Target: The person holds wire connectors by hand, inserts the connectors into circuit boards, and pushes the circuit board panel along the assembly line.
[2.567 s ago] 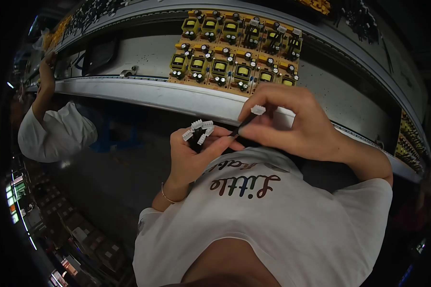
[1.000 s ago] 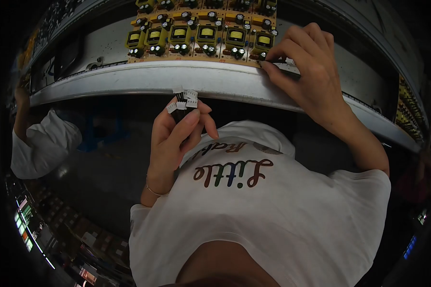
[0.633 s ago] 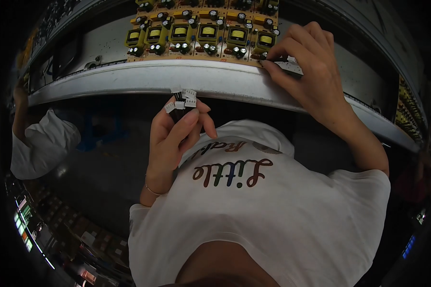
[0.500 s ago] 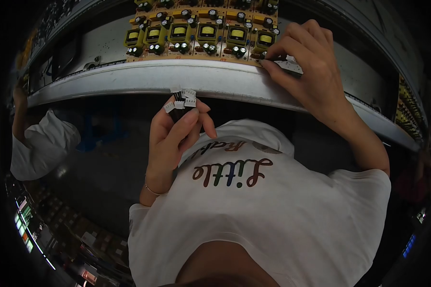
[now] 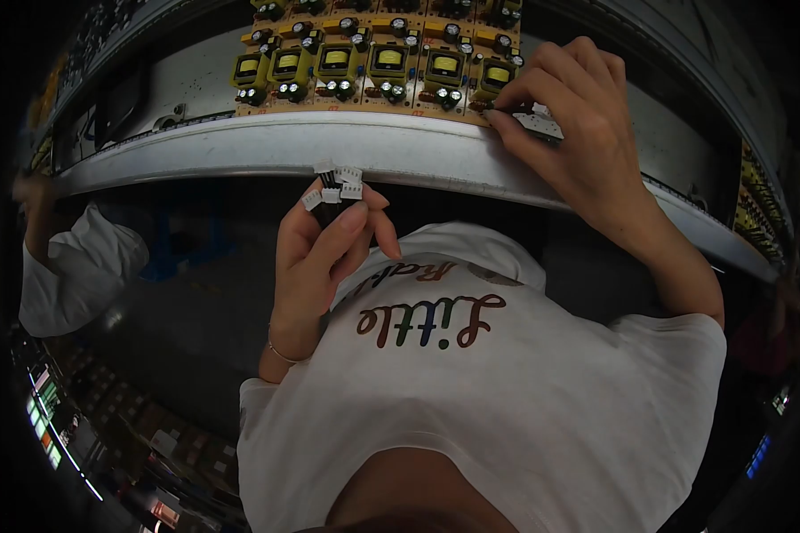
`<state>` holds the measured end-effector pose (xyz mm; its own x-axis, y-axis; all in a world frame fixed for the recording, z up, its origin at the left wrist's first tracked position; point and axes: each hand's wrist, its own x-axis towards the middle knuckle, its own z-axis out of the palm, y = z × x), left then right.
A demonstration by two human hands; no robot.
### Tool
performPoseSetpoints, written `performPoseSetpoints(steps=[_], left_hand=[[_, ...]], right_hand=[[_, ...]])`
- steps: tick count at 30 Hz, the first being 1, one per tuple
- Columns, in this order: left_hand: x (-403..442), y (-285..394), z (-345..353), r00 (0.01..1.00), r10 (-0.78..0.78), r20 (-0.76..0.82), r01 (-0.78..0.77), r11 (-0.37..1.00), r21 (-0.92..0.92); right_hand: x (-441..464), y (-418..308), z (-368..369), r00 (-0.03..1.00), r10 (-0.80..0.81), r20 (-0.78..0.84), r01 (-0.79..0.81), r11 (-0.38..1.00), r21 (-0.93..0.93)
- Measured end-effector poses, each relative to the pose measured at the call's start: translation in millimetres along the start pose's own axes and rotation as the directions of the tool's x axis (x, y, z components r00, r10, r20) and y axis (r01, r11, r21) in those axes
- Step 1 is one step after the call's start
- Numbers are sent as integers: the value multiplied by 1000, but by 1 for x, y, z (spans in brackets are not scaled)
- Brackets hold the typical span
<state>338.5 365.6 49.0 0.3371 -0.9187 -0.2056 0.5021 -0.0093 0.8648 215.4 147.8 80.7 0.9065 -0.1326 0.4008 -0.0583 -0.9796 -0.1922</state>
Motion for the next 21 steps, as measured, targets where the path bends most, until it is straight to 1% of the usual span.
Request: performPoseSetpoints(steps=[5,7,13,16,21], left_hand=[[1,0,-2,1000,1,8,-1,1000,-4],[1,1,-2,1000,-1,1,1,1000,2],[1,2,-3,1000,-4,14,4,1000,6],[2,3,-2,1000,-7,22,7,1000,5],[2,6,-4,1000,-15,25,14,1000,17]], right_hand=[[-2,1,-1,999,35,42,-34,999,-21],[-1,1,-2,999,-5,49,6,1000,-18],[0,6,-4,996,-27,87,28,1000,-11],[5,2,-5,998,-31,50,32,999,-17],[9,-2,-5,997,-14,74,17,999,-37]])
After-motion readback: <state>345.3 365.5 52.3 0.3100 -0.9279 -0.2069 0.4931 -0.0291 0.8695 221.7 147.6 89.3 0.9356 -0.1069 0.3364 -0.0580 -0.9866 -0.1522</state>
